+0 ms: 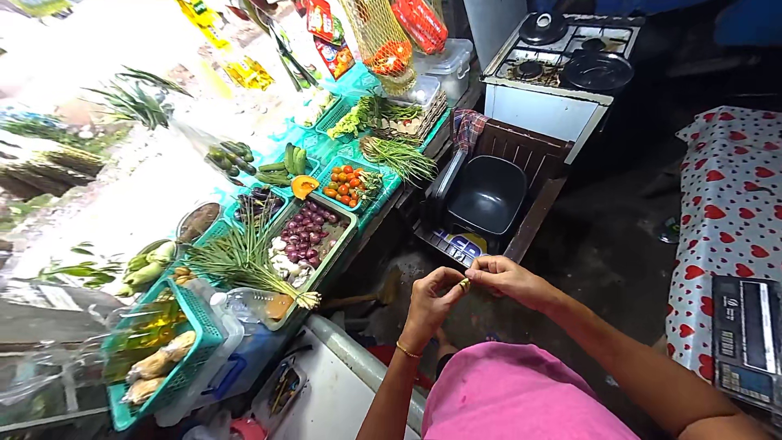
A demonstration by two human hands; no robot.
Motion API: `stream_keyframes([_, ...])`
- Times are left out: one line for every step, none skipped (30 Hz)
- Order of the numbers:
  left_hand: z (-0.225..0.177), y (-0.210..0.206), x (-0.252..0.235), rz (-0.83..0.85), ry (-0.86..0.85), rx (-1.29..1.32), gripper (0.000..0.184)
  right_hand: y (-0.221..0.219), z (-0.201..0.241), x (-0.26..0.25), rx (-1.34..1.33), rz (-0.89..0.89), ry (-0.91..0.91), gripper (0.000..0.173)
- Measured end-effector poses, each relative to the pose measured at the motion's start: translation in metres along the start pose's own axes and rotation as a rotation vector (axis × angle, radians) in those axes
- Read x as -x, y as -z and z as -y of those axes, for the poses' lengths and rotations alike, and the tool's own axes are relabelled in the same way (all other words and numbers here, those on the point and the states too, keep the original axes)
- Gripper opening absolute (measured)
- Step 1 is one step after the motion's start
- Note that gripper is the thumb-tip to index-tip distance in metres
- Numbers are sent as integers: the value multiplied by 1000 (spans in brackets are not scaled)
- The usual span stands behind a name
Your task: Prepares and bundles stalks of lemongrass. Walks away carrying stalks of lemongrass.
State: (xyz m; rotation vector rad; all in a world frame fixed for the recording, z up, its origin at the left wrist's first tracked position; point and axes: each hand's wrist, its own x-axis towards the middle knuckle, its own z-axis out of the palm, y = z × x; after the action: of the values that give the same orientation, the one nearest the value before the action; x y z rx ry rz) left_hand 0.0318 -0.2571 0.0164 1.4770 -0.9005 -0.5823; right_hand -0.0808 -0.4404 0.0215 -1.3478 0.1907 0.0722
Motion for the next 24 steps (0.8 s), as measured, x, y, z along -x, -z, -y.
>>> stream_keyframes([2, -2, 0, -57, -6, 42, 13, -4, 0, -1, -37, -45, 18, 14])
stream_keyframes([3, -4, 0, -100, -4, 84, 13, -8, 0, -2, -52, -81, 38, 13])
stream_keyframes([4, -5, 0, -135, 1, 127, 14, -12, 1, -3, -48, -116, 68, 13])
stream_keyframes([5, -5, -1, -164, 1, 169, 14, -15, 1, -4, -21, -147, 109, 11])
stream_keyframes([6, -5, -2, -188, 0, 202, 14, -17, 0, -6, 34, -173, 161, 11])
stream_keyframes([8, -4, -3, -207, -2, 231, 16, -18, -2, -8, 108, -184, 213, 16])
stream_keyframes([9, -3, -3, -223, -2, 259, 16, -19, -4, -12, 173, -198, 257, 21])
stream_keyframes([10, -1, -4, -241, 3, 276, 17, -21, -7, -15, 222, -215, 289, 25])
stream_keyframes([11, 0, -4, -259, 9, 284, 17, -24, -8, -19, 253, -233, 306, 26])
stream_keyframes([11, 2, -4, -277, 13, 287, 17, -26, -9, -22, 269, -246, 317, 25])
stream_keyframes([12, 4, -4, -295, 16, 280, 17, -28, -9, -26, 292, -255, 323, 25])
stream_keyframes([11, 6, -5, -316, 21, 261, 16, -30, -7, -28, 339, -268, 323, 24])
stream_keyframes([11, 7, -6, -337, 30, 227, 16, -33, -6, -31, 407, -291, 320, 24])
stream_keyframes([11, 8, -7, -356, 39, 182, 15, -36, -7, -34, 487, -333, 324, 24])
stream_keyframes([11, 9, -8, -373, 43, 133, 15, -40, -8, -37, 560, -380, 335, 24])
stream_keyframes([12, 10, -10, -389, 44, 89, 14, -43, -11, -42, 611, -423, 353, 24])
stream_keyframes([14, 11, -13, -403, 40, 61, 14, -45, -13, -46, 643, -458, 372, 22])
stream_keyframes([16, 11, -16, -417, 36, 57, 13, -46, -14, -50, 664, -484, 391, 20])
stream_keyframes([18, 13, -19, -429, 38, 78, 13, -46, -15, -55, 681, -503, 410, 18])
stream_keyframes([21, 15, -22, -434, 48, 125, 13, -46, -16, -60, 689, -514, 426, 16])
stream_keyframes([24, 19, -24, -430, 68, 196, 13, -45, -16, -65, 684, -515, 437, 15])
stream_keyframes([26, 23, -26, -415, 92, 296, 13, -44, -15, -70, 670, -508, 443, 15])
stream_keyframes([29, 27, -28, -398, 127, 411, 13, -44, -13, -74, 657, -500, 448, 15])
stream_keyframes([30, 32, -29, -388, 173, 517, 13, -45, -12, -79, 657, -496, 459, 14])
